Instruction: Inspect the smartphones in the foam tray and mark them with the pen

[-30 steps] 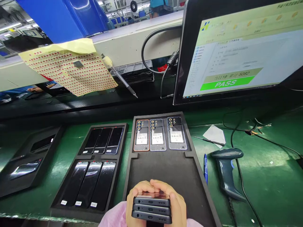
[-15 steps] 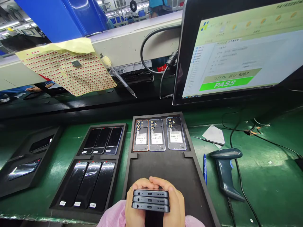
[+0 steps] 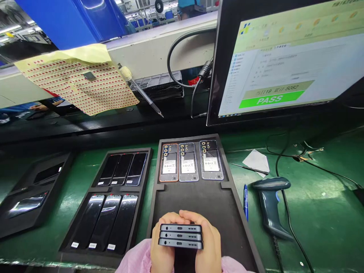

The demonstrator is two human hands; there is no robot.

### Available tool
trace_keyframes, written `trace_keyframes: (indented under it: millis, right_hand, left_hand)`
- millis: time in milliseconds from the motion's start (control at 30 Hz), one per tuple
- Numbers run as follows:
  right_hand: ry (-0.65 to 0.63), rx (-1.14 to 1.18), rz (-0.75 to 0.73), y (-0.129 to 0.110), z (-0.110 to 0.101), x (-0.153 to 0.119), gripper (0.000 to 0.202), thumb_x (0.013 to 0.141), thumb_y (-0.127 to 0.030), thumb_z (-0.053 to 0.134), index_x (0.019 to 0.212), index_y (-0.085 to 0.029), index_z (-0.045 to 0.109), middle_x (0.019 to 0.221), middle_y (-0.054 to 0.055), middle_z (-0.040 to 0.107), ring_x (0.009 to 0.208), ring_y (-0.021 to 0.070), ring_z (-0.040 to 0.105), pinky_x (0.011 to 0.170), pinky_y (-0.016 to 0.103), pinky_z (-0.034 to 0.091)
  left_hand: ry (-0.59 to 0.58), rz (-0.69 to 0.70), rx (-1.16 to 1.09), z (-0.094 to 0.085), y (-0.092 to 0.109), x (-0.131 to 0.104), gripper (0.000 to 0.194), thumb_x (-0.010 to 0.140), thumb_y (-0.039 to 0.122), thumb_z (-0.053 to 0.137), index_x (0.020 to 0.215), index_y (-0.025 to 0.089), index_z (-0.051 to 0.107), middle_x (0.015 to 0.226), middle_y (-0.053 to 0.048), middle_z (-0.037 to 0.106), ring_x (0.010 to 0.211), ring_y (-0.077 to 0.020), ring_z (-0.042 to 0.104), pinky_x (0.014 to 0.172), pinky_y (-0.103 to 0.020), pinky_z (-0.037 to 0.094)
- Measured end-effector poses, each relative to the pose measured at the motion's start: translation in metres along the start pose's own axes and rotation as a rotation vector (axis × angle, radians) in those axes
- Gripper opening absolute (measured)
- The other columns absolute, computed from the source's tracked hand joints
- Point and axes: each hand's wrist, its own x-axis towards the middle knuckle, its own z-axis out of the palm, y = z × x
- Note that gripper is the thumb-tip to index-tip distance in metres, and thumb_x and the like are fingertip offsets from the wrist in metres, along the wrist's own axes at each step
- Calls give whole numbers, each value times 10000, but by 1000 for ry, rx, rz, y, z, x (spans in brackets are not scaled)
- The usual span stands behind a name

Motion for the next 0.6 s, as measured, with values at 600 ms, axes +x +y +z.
trace_keyframes:
  millis: [600]
  right_hand:
    - [-108,-9,36,16,-7,4,357,756,-384,408,891,-220,695,958,52,690,930,266,601,825,405,470]
  left_hand:
    - [-51,44,-23,-1,-1,0,408,840,390,346,697,165,656,719,-68,646,722,-213,581,685,-313,430]
